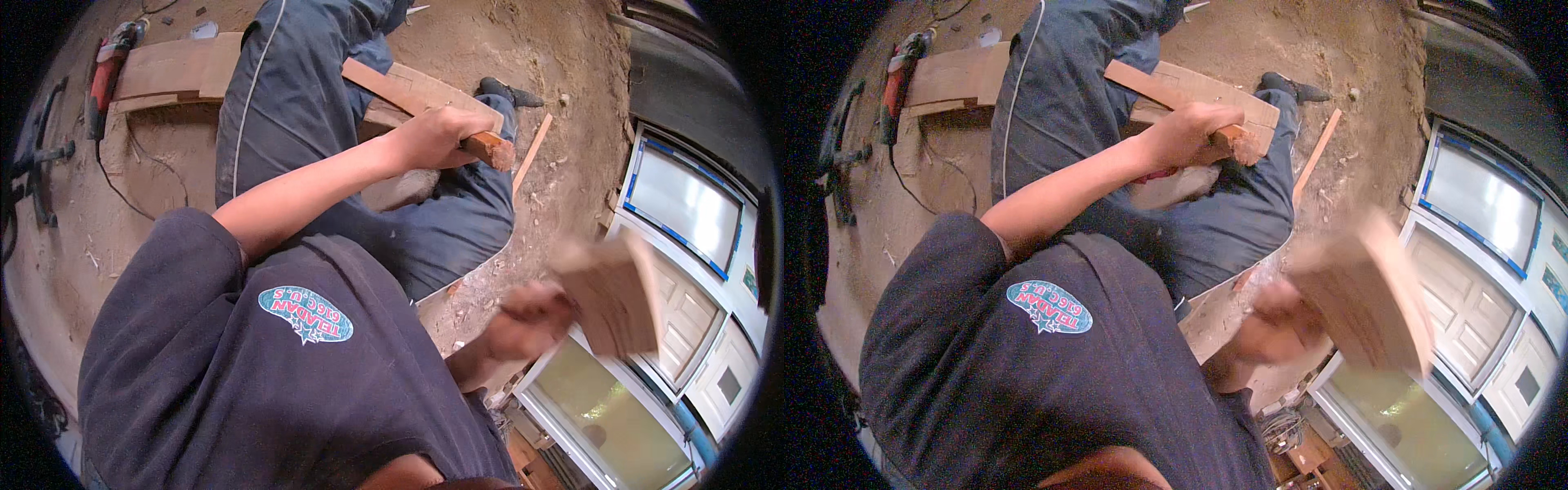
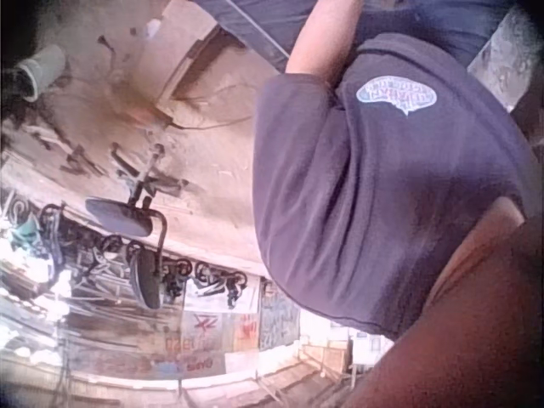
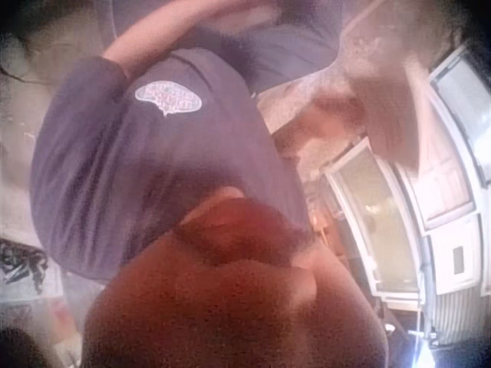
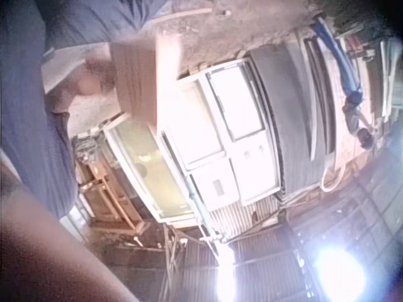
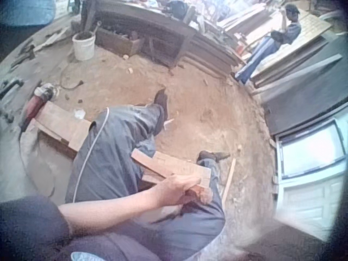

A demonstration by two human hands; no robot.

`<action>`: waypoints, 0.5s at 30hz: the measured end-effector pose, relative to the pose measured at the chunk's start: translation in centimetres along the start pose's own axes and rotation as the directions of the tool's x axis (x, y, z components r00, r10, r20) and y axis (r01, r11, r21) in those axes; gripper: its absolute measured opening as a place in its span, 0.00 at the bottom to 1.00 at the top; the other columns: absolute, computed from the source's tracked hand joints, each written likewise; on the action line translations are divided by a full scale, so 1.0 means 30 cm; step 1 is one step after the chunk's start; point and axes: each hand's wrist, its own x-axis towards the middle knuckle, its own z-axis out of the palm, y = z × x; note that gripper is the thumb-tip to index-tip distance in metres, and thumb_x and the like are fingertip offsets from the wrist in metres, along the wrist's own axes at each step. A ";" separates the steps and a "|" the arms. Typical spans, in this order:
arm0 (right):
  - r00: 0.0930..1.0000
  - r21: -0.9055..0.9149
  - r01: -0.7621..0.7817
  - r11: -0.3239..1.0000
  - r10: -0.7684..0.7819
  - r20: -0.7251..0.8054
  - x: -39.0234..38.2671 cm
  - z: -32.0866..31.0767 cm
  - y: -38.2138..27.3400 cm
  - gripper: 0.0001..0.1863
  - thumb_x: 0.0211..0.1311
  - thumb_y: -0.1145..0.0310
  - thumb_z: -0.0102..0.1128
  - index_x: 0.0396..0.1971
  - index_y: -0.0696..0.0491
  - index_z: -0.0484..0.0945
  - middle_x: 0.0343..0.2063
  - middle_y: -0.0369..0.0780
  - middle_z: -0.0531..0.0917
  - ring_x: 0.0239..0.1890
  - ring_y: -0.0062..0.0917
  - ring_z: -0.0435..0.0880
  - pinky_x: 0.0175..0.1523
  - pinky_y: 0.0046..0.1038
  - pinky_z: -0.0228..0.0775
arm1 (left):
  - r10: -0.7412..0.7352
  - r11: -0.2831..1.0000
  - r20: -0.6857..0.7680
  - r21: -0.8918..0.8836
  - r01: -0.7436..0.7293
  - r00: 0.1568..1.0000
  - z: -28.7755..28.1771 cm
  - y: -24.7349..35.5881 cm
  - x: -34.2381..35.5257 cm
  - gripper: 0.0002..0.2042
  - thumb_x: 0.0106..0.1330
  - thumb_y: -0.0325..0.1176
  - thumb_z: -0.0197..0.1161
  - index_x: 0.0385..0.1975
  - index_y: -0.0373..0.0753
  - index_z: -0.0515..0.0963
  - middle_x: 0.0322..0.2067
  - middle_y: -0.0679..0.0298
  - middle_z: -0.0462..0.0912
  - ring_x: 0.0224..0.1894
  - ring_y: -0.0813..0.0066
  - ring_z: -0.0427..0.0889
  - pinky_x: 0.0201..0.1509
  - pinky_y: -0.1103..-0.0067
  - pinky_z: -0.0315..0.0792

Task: The person sits on the ground and uses a mallet to strike a tool against a block of wood. They repeatedly strike the tool to create holes or patterns and lift the block of wood to look at the work.

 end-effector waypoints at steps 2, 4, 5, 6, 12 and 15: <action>0.986 0.440 0.161 0.883 -0.159 -0.043 0.069 0.025 -0.101 0.14 0.73 0.62 0.43 0.25 0.49 0.62 0.16 0.32 0.66 0.14 0.14 0.59 0.17 0.15 0.43 | 0.040 0.997 -0.013 0.061 -0.039 0.999 -0.012 0.013 0.007 0.14 0.55 0.31 0.67 0.34 0.36 0.69 0.28 0.49 0.76 0.36 0.45 0.79 0.37 0.64 0.71; 0.972 0.401 0.234 0.886 -0.216 -0.090 0.053 0.045 -0.057 0.17 0.73 0.59 0.44 0.23 0.48 0.58 0.16 0.30 0.65 0.16 0.14 0.61 0.19 0.15 0.45 | 0.017 0.999 -0.001 0.049 -0.017 1.000 -0.008 0.020 0.007 0.14 0.55 0.31 0.67 0.33 0.36 0.68 0.28 0.49 0.76 0.36 0.45 0.79 0.37 0.64 0.72; 0.886 -0.117 0.462 0.879 -0.461 0.036 0.028 0.005 0.065 0.16 0.74 0.59 0.44 0.25 0.49 0.60 0.17 0.30 0.65 0.18 0.15 0.63 0.20 0.16 0.48 | -0.006 0.999 0.013 0.041 0.005 1.000 0.000 0.024 0.021 0.13 0.55 0.31 0.67 0.33 0.36 0.68 0.27 0.49 0.76 0.36 0.44 0.79 0.37 0.64 0.72; 0.900 -0.402 0.433 0.807 -0.412 0.141 0.005 0.003 0.117 0.14 0.73 0.60 0.43 0.27 0.50 0.62 0.17 0.30 0.65 0.19 0.16 0.64 0.22 0.17 0.51 | -0.004 0.999 0.006 0.047 0.004 1.000 0.004 0.024 0.019 0.13 0.55 0.31 0.67 0.33 0.36 0.68 0.27 0.49 0.76 0.36 0.44 0.79 0.37 0.64 0.72; 0.983 -0.291 0.168 0.942 -0.182 -0.021 0.049 -0.027 -0.043 0.22 0.74 0.57 0.38 0.18 0.51 0.61 0.12 0.31 0.59 0.14 0.15 0.56 0.18 0.19 0.42 | -0.036 0.999 0.016 0.011 0.036 0.999 0.000 0.020 0.011 0.14 0.50 0.26 0.67 0.32 0.36 0.68 0.29 0.50 0.76 0.38 0.45 0.79 0.38 0.62 0.71; 0.948 0.379 0.249 0.891 -0.144 -0.283 0.072 0.072 -0.148 0.28 0.78 0.53 0.36 0.15 0.49 0.60 0.12 0.31 0.63 0.12 0.15 0.53 0.17 0.20 0.41 | 0.002 0.999 -0.005 0.043 -0.001 1.000 0.003 0.020 0.021 0.14 0.51 0.27 0.68 0.33 0.36 0.68 0.29 0.50 0.77 0.37 0.45 0.79 0.37 0.62 0.71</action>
